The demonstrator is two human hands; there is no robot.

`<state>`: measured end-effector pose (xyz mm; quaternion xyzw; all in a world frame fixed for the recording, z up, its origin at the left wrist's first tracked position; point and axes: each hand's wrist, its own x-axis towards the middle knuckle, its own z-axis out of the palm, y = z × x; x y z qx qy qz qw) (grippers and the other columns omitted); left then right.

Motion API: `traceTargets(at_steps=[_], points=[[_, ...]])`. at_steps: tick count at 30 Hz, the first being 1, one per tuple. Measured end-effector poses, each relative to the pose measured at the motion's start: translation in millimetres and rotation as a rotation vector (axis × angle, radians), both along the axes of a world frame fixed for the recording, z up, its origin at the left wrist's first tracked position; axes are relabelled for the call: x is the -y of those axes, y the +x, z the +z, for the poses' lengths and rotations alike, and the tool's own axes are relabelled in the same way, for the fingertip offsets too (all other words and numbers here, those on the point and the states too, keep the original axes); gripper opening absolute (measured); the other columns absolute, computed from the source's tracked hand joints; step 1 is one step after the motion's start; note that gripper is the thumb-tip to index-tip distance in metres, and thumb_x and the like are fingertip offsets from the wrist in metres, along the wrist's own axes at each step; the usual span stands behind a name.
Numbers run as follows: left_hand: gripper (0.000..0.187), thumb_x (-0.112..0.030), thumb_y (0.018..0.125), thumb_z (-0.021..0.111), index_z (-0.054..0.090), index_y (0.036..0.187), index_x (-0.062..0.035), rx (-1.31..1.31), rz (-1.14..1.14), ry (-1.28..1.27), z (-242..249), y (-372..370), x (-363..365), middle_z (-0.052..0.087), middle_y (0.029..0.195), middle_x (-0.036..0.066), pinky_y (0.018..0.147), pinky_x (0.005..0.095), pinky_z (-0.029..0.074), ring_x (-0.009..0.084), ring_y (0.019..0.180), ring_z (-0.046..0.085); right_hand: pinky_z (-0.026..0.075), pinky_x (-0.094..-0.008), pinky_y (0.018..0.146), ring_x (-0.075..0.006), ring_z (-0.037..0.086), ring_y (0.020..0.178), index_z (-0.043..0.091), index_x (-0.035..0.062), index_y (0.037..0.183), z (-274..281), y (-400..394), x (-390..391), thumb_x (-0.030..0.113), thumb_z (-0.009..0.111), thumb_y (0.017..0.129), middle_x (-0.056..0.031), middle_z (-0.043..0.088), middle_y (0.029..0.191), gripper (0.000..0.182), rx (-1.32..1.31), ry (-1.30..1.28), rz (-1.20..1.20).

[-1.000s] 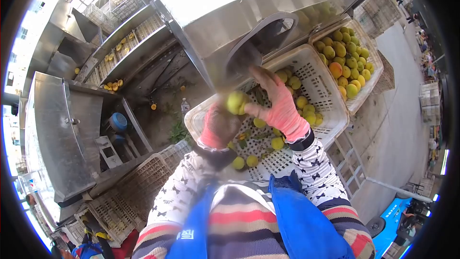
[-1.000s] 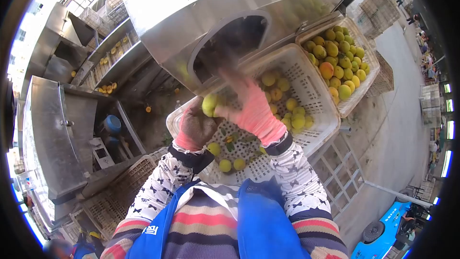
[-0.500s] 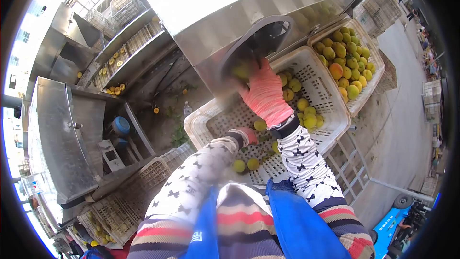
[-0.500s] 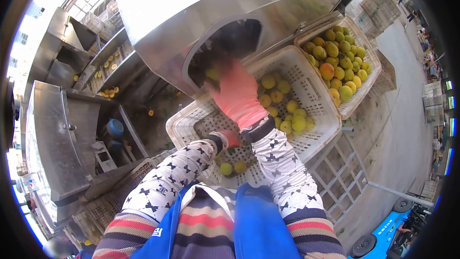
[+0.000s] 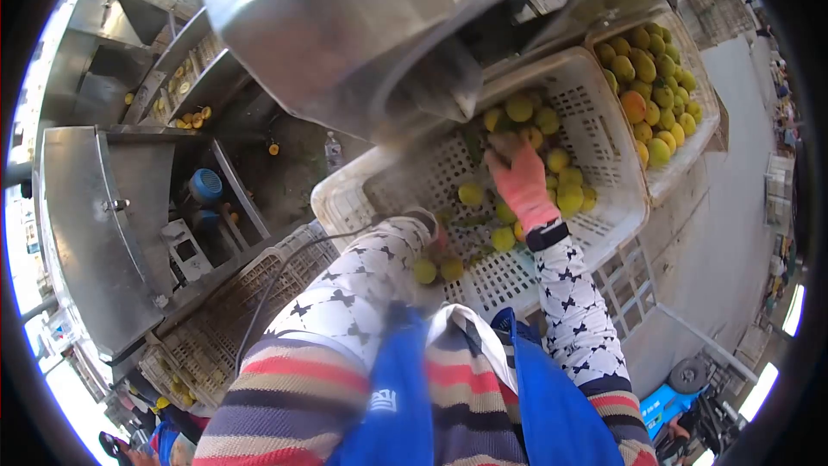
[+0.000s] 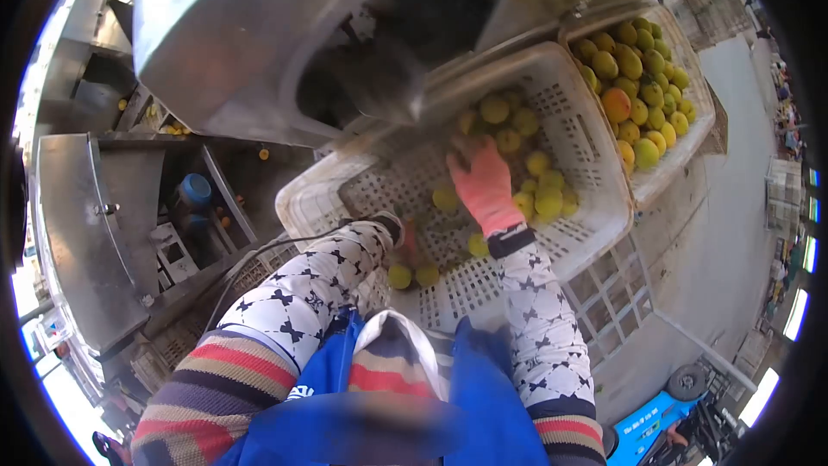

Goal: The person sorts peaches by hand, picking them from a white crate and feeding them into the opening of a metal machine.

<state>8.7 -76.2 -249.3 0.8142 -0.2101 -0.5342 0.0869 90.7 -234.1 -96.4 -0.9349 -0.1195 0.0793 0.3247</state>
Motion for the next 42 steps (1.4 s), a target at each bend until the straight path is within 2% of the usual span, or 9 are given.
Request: traceTargets(at_steps=[4,7,12,19,24,33,35,37,42], points=[[0.043,-0.040,0.076,0.074,0.074,0.108,-0.0105,-0.006,0.006,-0.034,-6.7,-17.9,29.7,0.072,0.102,0.013,0.081,0.0391,0.053,0.0275,0.094,0.068,0.049,-0.0427,0.093,-0.0366,0.059,0.111,0.061,0.0056,0.122,-86.8,-22.3,-12.8,0.050,0.072,0.076,-0.0215,0.061,0.123,0.065,-0.631,-0.459,0.163],[0.043,-0.039,0.076,0.074,0.073,0.108,-0.0104,-0.035,-0.006,-0.060,-11.1,-22.9,50.1,0.072,0.102,0.013,0.081,0.0390,0.053,0.0273,0.094,0.068,0.051,-0.0429,0.090,-0.0369,0.063,0.102,0.069,0.0016,0.103,-185.1,-40.9,-2.3,0.046,0.073,0.073,-0.0226,0.066,0.109,0.054,-0.304,-0.477,0.185],[0.043,-0.037,0.074,0.075,0.073,0.108,-0.0104,-0.074,-0.032,-0.099,-11.1,-24.4,57.5,0.072,0.102,0.013,0.081,0.0388,0.053,0.0270,0.095,0.068,0.051,-0.0433,0.088,-0.0380,0.064,0.099,0.070,0.0017,0.099,-94.8,-10.3,-10.8,0.041,0.073,0.068,-0.0237,0.067,0.103,0.050,-0.391,-0.244,0.125],[0.043,-0.034,0.073,0.077,0.073,0.108,-0.0103,-0.132,-0.166,-0.134,21.1,-15.2,58.2,0.072,0.102,0.012,0.081,0.0385,0.053,0.0264,0.095,0.068,0.050,-0.0386,0.090,-0.0329,0.062,0.101,0.056,-0.0036,0.125,60.3,-4.9,-2.7,0.017,0.073,0.071,-0.0194,0.062,0.113,0.060,-0.051,0.505,-0.092],[0.043,-0.032,0.072,0.078,0.073,0.109,-0.0103,-0.241,-0.169,-0.202,108.4,10.6,40.6,0.072,0.102,0.012,0.081,0.0382,0.053,0.0261,0.096,0.068,0.047,-0.0387,0.092,-0.0342,0.056,0.107,0.053,-0.0004,0.128,135.7,8.1,-38.0,0.013,0.078,0.069,-0.0185,0.057,0.116,0.065,0.278,0.334,0.059],[0.063,-0.035,0.081,0.078,0.055,0.130,-0.0036,-0.550,1.057,-1.121,263.0,-22.8,-84.9,0.065,0.114,0.009,0.087,0.0314,0.051,0.0182,0.100,0.063,0.051,-0.0439,0.084,-0.0394,0.059,0.104,0.047,0.0026,0.135,136.4,15.6,-80.3,0.031,0.073,0.080,-0.0213,0.057,0.115,0.067,0.379,-0.005,0.105],[0.061,-0.038,0.084,0.074,0.053,0.131,-0.0041,-0.555,1.411,-1.269,265.5,-36.0,-89.8,0.064,0.113,0.008,0.087,0.0312,0.051,0.0177,0.100,0.062,0.050,-0.0430,0.082,-0.0336,0.057,0.103,0.066,0.0097,0.101,146.7,15.8,-103.6,0.026,0.066,0.083,-0.0136,0.059,0.103,0.025,0.488,-0.065,0.034],[0.062,-0.044,0.087,0.068,0.052,0.132,-0.0053,-0.416,1.650,-1.350,250.1,-44.0,-87.1,0.063,0.111,0.009,0.082,0.0315,0.054,0.0191,0.096,0.063,0.050,-0.0434,0.083,-0.0333,0.057,0.103,0.066,0.0085,0.102,151.7,47.3,-128.7,0.027,0.066,0.083,-0.0137,0.060,0.104,0.027,0.234,-0.172,-0.008],[0.055,-0.035,0.091,0.065,0.051,0.133,-0.0027,-0.271,1.825,-1.503,246.6,-34.6,-80.0,0.064,0.113,0.012,0.081,0.0309,0.054,0.0196,0.092,0.066,0.049,-0.0386,0.088,-0.0294,0.059,0.104,0.062,0.0064,0.117,164.0,24.4,-87.3,0.037,0.072,0.081,-0.0158,0.061,0.111,0.049,0.375,0.363,0.141]])
